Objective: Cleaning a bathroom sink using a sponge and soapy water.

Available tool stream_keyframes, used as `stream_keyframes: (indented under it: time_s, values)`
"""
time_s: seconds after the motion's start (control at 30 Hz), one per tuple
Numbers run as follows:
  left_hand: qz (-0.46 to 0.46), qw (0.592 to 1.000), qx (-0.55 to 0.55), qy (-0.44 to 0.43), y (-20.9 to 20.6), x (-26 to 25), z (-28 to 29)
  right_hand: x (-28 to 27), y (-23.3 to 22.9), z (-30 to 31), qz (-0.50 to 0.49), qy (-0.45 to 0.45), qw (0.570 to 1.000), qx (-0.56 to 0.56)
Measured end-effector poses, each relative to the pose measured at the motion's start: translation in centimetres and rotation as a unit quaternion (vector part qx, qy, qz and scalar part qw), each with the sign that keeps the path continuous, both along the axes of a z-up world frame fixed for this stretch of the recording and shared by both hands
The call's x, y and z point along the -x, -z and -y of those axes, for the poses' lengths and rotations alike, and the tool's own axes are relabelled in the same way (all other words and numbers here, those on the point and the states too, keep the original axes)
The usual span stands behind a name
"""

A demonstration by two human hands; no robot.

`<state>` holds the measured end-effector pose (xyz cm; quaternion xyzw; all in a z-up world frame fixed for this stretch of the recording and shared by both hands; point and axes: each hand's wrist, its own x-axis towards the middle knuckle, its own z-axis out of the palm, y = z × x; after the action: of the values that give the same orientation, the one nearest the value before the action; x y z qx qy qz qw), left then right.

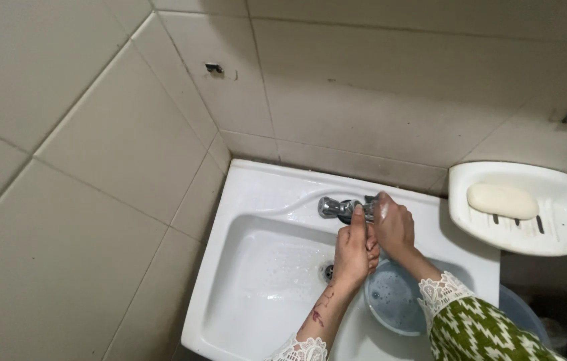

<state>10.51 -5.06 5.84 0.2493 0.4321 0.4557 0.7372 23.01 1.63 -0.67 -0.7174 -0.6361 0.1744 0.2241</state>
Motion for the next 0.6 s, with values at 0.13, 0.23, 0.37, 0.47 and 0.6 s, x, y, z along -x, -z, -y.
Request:
stream_keyframes:
  time_s: [0.13,0.23,0.37,0.47,0.6]
  values:
    - [0.002,1.0,-0.003,-0.001,0.0,-0.1,-0.1,-1.0,2.3,1.4,-0.064,0.037,0.996,-0.056]
    - [0.011,1.0,-0.008,0.0,0.1,-0.1,0.0,-1.5,2.3,3.0,-0.128,0.071,0.982,-0.116]
    - [0.005,1.0,-0.024,-0.001,0.1,0.2,0.1,-1.4,-0.1,4.1,-0.298,0.125,0.944,-0.066]
    - [-0.021,0.999,-0.027,-0.003,0.7,0.5,0.6,-1.6,-0.1,3.8,-0.438,0.125,0.889,-0.049]
    - [-0.073,0.996,-0.06,-0.001,1.2,1.6,1.7,-0.2,-4.0,3.5,-0.517,0.039,0.85,-0.098]
